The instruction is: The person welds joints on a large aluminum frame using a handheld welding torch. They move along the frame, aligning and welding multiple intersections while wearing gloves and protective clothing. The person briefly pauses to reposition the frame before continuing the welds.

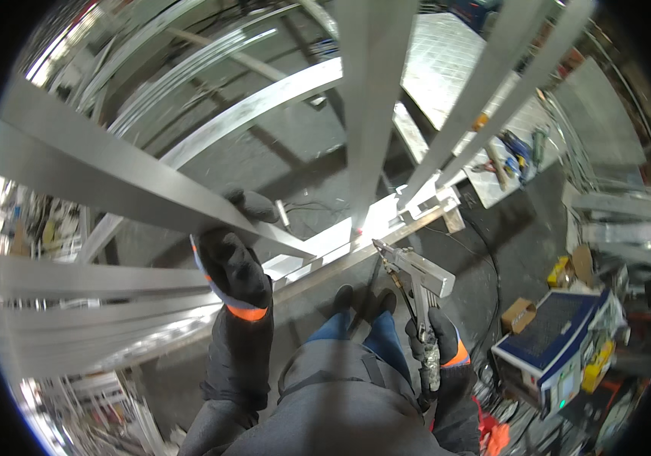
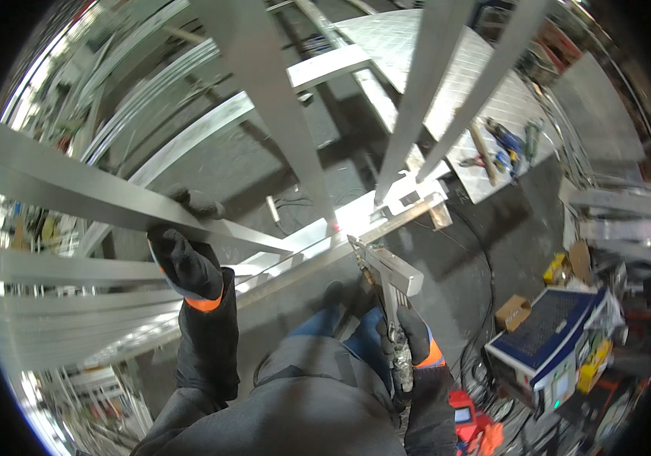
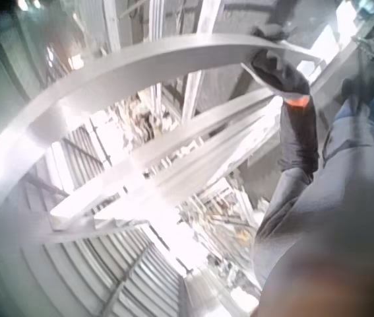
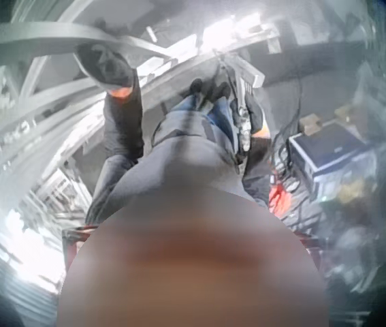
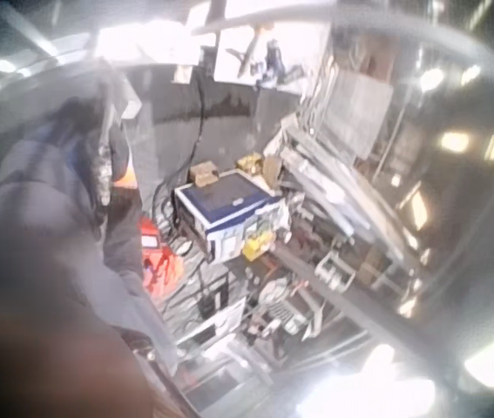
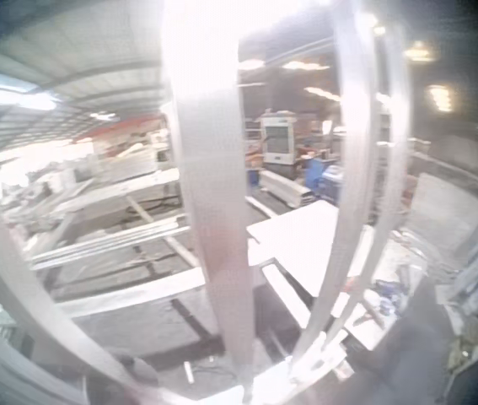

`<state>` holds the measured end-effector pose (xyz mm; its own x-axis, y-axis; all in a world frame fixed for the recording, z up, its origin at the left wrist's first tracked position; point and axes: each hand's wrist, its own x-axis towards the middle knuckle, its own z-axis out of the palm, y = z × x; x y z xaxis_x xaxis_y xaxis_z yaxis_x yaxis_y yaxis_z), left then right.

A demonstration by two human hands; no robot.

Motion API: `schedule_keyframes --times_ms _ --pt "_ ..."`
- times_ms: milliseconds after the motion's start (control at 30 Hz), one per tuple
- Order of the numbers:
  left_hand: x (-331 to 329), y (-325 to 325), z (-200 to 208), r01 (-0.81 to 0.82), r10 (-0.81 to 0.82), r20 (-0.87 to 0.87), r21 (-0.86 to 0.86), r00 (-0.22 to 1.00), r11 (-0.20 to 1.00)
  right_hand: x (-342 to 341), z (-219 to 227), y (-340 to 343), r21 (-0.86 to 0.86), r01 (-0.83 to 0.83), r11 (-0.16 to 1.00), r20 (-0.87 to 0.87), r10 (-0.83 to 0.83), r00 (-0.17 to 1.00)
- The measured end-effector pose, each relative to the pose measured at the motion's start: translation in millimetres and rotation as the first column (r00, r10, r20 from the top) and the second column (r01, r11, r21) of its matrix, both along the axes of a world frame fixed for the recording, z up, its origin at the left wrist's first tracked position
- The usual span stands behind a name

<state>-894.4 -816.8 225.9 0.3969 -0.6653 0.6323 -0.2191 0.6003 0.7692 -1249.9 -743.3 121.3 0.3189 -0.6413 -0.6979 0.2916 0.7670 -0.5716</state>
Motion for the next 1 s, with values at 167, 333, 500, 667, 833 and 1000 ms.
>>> schedule_keyframes --times_ms 167,333,500,667,833,1000 --pt "-2 16 18 -0.078 0.072 0.043 0.171 0.997 0.982 -5 -26 -43 0.167 -0.298 0.940 0.381 0.217 0.899" --pt "8 23 36 -0.113 0.032 0.261 0.302 0.965 0.947 30 -47 -70 0.223 -0.337 0.915 0.427 0.219 0.877" --pt "6 17 37 -0.111 0.048 0.229 0.271 0.972 0.956 46 -66 -75 0.163 -0.369 0.915 0.715 0.148 0.683" --pt "8 16 38 -0.130 0.074 0.187 0.305 0.980 0.943 54 -79 -66 0.128 -0.279 0.952 0.523 0.175 0.834" --pt "5 13 37 -0.068 0.034 0.116 0.304 0.993 0.950 74 -61 -63 0.046 -0.197 0.979 0.577 0.135 0.806" --pt "4 17 40 -0.095 0.065 0.101 0.336 0.993 0.937 59 -47 -75 0.218 -0.314 0.924 0.579 0.137 0.804"
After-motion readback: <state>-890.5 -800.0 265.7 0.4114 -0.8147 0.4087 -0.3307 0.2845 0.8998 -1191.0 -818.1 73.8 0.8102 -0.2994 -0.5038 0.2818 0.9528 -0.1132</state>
